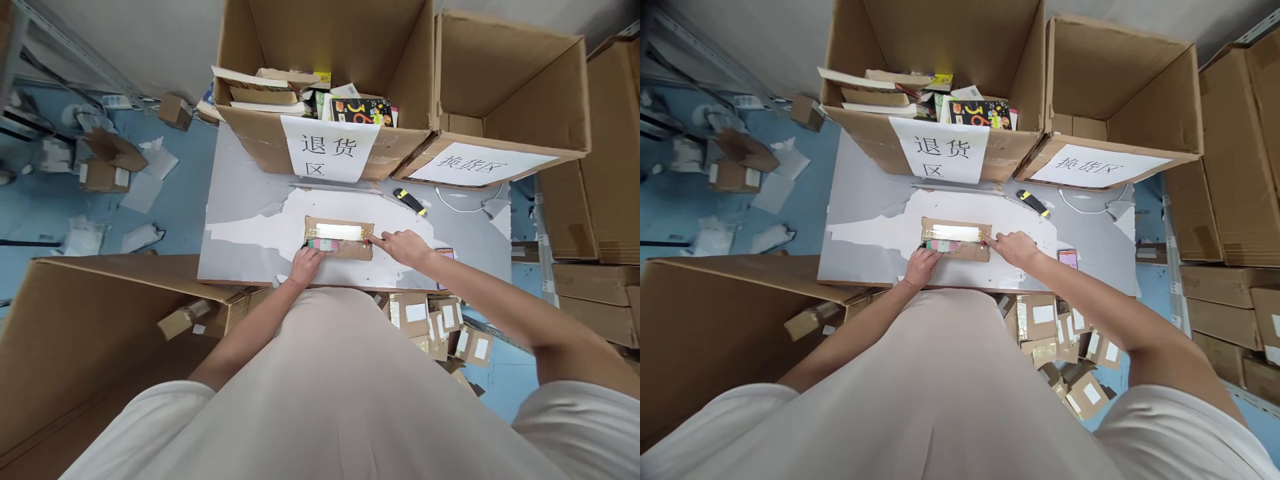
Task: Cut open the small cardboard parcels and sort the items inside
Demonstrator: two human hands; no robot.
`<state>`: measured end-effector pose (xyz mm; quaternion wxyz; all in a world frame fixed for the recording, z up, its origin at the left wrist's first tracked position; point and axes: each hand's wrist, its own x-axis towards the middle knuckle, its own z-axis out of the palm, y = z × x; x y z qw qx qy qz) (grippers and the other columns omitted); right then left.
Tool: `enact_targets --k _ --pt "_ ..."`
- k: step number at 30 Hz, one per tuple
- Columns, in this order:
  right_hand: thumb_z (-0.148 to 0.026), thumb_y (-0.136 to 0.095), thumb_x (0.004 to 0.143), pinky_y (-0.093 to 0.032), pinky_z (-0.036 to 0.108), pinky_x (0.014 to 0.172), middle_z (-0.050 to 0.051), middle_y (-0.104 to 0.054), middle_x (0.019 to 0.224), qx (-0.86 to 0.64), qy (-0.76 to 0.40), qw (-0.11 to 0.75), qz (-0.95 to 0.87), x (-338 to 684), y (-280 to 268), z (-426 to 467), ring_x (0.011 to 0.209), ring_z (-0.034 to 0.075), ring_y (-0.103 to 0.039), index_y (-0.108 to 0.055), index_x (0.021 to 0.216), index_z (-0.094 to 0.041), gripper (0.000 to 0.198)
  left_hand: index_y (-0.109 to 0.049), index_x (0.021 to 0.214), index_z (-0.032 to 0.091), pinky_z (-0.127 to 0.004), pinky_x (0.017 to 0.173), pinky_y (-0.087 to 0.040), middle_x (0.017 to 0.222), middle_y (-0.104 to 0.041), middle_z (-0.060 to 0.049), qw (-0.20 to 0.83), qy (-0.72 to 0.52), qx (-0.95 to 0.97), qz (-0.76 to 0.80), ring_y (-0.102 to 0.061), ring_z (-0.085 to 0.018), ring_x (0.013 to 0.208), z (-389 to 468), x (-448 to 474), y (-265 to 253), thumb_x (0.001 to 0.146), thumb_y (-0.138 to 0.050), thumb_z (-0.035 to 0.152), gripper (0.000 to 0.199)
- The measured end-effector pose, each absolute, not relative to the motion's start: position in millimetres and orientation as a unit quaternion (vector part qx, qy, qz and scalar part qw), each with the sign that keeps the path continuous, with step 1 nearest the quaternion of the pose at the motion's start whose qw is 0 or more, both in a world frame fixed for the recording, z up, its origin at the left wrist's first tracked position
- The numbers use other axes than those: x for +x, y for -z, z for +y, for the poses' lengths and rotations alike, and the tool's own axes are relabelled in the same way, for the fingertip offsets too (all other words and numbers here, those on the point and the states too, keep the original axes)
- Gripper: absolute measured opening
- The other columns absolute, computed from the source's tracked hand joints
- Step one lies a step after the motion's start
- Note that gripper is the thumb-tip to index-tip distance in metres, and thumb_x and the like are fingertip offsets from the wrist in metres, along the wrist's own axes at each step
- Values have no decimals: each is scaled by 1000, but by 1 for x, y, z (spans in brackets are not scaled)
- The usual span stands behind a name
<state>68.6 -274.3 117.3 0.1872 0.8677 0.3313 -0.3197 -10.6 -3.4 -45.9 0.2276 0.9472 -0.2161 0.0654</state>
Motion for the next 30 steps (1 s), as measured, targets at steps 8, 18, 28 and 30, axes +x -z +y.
enact_targets --k 8,18,28,30 --pt "-2 -32 86 -39 32 65 14 -61 110 881 325 184 291 49 -120 -325 84 23 -65 -25 149 -33 70 -65 102 21 -34 68 -41 85 -66 -9 217 -48 949 -225 -55 -20 78 -4 -11 44 90 -36 12 33" --pt "0 -32 83 -38 30 62 14 -60 110 894 316 181 259 30 -122 -349 84 24 -62 -19 150 -35 77 -66 105 23 -36 70 -42 86 -66 -10 232 -35 946 -223 -55 -21 80 -2 -7 46 90 -39 13 33" --pt "-31 -29 95 -52 36 77 11 -64 114 938 272 -214 11 -33 -76 -344 90 22 -65 -13 152 -20 60 -56 127 19 -42 90 -40 111 -64 -14 216 -8 932 -290 -55 -29 109 -4 -2 3 88 -53 43 46" --pt "-28 -29 94 -54 36 75 9 -63 116 913 276 -298 -24 -40 -66 -327 83 20 -67 -9 152 -21 61 -46 137 16 -47 101 -33 128 -55 -18 214 11 930 -299 -45 -35 125 -15 17 -11 77 -62 58 75"
